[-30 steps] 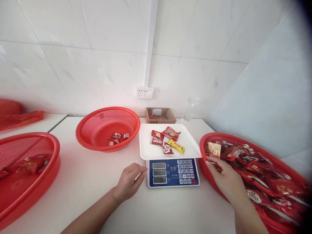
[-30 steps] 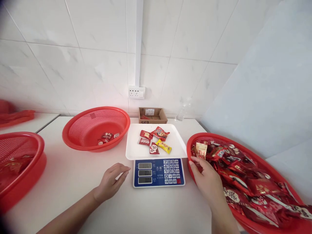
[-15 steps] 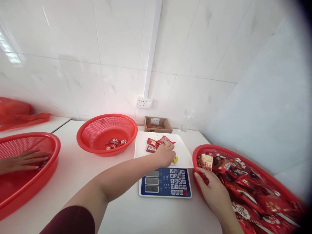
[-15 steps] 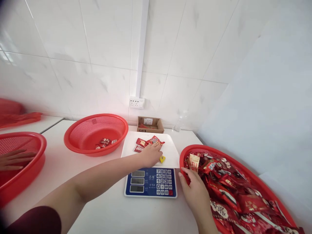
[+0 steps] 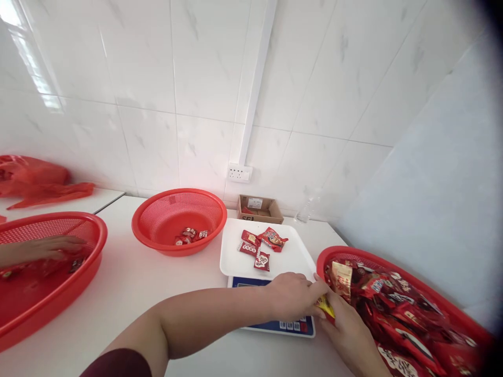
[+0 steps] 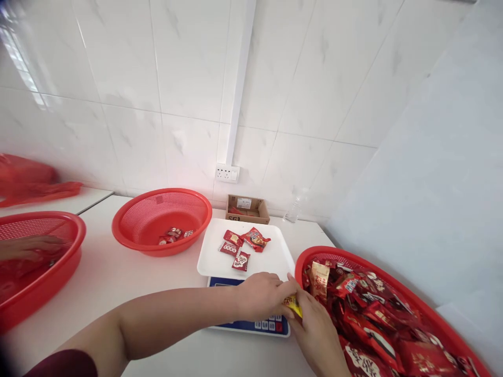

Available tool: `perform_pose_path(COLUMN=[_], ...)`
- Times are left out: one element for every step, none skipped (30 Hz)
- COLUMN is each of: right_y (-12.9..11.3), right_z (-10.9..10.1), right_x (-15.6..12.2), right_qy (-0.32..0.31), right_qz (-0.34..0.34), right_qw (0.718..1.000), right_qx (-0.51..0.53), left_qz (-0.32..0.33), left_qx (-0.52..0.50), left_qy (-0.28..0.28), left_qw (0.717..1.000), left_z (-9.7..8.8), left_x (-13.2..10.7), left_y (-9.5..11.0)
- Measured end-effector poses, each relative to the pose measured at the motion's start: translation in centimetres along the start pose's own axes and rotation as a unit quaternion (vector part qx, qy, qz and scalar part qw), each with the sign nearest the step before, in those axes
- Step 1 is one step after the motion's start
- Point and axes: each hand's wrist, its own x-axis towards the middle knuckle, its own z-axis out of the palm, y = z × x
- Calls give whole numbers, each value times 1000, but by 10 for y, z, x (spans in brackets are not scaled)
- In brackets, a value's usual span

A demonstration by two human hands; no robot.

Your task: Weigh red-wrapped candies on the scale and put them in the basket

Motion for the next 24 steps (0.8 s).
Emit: perform_pose_path(right_y=[0, 0, 0, 0, 0, 0, 1, 1, 1, 1, 0, 0, -1, -1, -2, -2, -2, -3, -2, -2, -1, 0, 1, 3], right_z=[0, -1, -1, -1, -1, -1, -2, -2, -3, -4, -5, -5, -5, -6, -6, -6, -6, -6, -7, -7, -8, -9, -9, -10], right_x=[0, 0, 0, -1, -1, -1, -1, -2, -2, -2, -2, -2, -2, -2, -2, -2, -2, -2, -3, -3, -3, -3, -4, -4], right_qy=[-1, -1, 4, 13, 25, 39, 53, 64, 71, 72, 71, 67, 64, 61, 59, 56, 55, 55, 60, 70, 81, 92, 102, 111], right_qz=[-3, -4, 2, 17, 38, 62, 84, 102, 113, 119, 123, 128, 133, 140, 147, 152, 156, 158, 160, 163, 168, 176, 184, 194], right_qw=[1000, 1000, 1000, 1000, 998, 996, 992, 988, 984, 982, 980, 978, 977, 975, 974, 973, 972, 971, 970, 968, 966, 963, 959, 954], right_qx=[-1, 0, 7, 19, 36, 56, 77, 97, 115, 130, 142, 150, 156, 160, 163, 166, 169, 172, 174, 176, 179, 183, 190, 200], left_qz=[-13, -29, -46, -63, -82, -100, -117, -132, -147, -160, -169, -174, -175, -172, -165, -155, -145, -137, -132, -133, -139, -151, -167, -186], left_qx=[-19, -41, -61, -78, -89, -94, -95, -91, -88, -86, -85, -84, -85, -85, -87, -88, -91, -92, -93, -93, -92, -91, -89, -85], left_qy=[3, 12, 26, 43, 58, 67, 67, 58, 43, 27, 11, -4, -15, -24, -30, -33, -34, -33, -30, -26, -20, -14, -8, -2], left_qw=[1000, 999, 997, 994, 991, 988, 986, 985, 984, 983, 982, 981, 981, 981, 982, 983, 985, 986, 986, 986, 986, 984, 982, 979], left_z=[-1, -3, -6, -9, -11, -12, -11, -10, -7, -4, -1, 1, 3, 3, 1, -1, -5, -9, -14, -18, -23, -28, -33, -39], left_x=[0, 1, 1, 2, 3, 5, 6, 6, 7, 6, 5, 4, 1, -2, -5, -9, -14, -19, -25, -31, -39, -47, -57, -68], left_y=[-2, -5, -10, -17, -26, -36, -47, -58, -69, -79, -87, -93, -97, -98, -98, -96, -94, -92, -90, -90, -92, -95, -99, -104])
